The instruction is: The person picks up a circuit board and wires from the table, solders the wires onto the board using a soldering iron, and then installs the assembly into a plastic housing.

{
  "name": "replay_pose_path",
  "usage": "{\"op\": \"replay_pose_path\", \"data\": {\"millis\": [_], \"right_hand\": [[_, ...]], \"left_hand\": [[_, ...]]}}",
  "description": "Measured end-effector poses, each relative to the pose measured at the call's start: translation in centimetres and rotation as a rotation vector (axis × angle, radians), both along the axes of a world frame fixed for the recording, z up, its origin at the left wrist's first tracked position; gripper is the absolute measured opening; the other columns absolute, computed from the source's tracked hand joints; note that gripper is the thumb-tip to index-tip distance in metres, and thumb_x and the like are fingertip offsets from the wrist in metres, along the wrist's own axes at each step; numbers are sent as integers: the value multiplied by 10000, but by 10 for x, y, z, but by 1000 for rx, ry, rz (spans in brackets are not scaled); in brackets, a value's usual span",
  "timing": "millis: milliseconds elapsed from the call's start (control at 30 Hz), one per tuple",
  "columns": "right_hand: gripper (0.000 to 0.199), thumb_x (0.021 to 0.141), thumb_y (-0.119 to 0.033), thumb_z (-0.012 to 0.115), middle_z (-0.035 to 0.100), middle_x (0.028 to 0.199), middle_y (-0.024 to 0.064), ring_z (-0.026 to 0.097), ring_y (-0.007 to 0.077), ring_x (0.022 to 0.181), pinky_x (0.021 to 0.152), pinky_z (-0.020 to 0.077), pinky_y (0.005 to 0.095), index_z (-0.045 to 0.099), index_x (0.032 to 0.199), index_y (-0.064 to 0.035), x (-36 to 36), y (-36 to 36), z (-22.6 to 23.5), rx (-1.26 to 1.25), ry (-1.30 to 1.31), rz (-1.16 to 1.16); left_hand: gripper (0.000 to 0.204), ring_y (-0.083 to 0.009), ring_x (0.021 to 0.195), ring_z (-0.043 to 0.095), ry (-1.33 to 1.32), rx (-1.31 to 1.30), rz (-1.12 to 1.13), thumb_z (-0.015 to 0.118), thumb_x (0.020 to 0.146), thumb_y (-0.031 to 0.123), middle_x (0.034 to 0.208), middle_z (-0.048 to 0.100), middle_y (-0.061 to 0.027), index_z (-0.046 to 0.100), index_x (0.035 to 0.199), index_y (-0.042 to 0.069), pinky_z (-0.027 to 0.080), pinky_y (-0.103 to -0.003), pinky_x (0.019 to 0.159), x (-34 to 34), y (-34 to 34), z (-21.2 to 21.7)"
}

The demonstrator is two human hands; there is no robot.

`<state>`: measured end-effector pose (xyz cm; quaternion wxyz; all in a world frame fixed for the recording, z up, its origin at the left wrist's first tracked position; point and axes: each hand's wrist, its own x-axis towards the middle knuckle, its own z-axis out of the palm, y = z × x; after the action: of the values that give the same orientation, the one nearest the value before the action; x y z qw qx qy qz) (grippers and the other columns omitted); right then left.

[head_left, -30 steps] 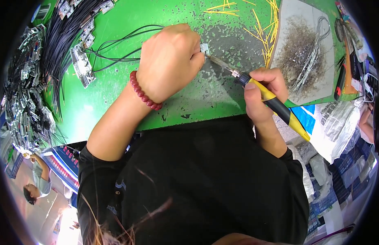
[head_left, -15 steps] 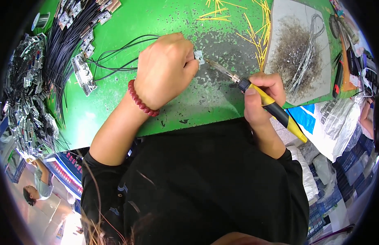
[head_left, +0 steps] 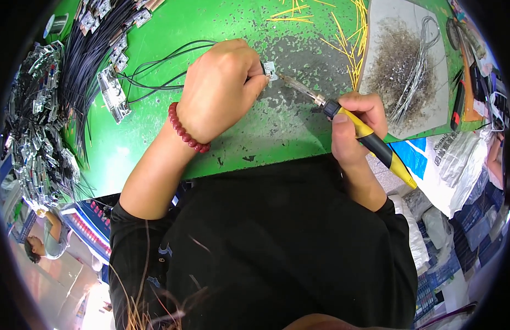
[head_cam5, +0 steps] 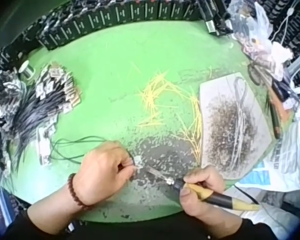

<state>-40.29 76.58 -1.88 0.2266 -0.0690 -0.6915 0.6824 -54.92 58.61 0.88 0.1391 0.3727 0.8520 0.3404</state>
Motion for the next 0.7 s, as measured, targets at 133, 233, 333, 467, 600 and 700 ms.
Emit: {"op": "replay_pose_path", "data": {"millis": [133,233,333,467,600,700], "right_hand": [[226,815,-121,689,542,810,39,458,58,642,572,376,217,532,926,-2,0,0,-1,18,-15,-11],[228,816,-128,690,539,807,38,456,58,643,573,376,217,533,925,-3,1,-1,-1,-1,-30,-13],[231,815,-129,691,537,804,38,452,59,640,573,376,217,532,925,-2,1,-1,-2,-5,-32,-16],[226,816,-123,686,534,799,36,448,60,637,572,374,218,529,923,-1,0,-1,-2,7,-21,-10],[217,813,-111,680,530,789,35,444,60,635,567,366,218,527,922,-1,0,-1,-2,-3,-18,-1],[210,811,-104,680,528,780,33,441,58,629,560,360,218,529,916,-2,-2,-1,0,2,-18,6]], "left_hand": [[140,-333,746,588,5,1,-5,690,720,71,756,583,-128,568,683,14,477,-422,622,0,0,0],[135,-332,742,588,-17,-1,-6,688,721,69,756,583,-126,569,683,17,476,-422,621,-1,-1,0],[127,-334,738,586,-45,17,-18,685,721,66,757,581,-123,572,686,20,476,-423,622,-3,-1,0],[129,-338,738,584,-57,0,-10,688,718,72,756,579,-123,575,687,18,474,-428,624,-4,0,2],[116,-349,749,584,-10,-88,-42,668,716,95,755,581,-131,582,686,22,476,-444,639,-7,3,3],[99,-354,758,586,1,-119,-49,647,713,101,760,586,-135,589,687,26,479,-450,648,-9,4,4]]}}
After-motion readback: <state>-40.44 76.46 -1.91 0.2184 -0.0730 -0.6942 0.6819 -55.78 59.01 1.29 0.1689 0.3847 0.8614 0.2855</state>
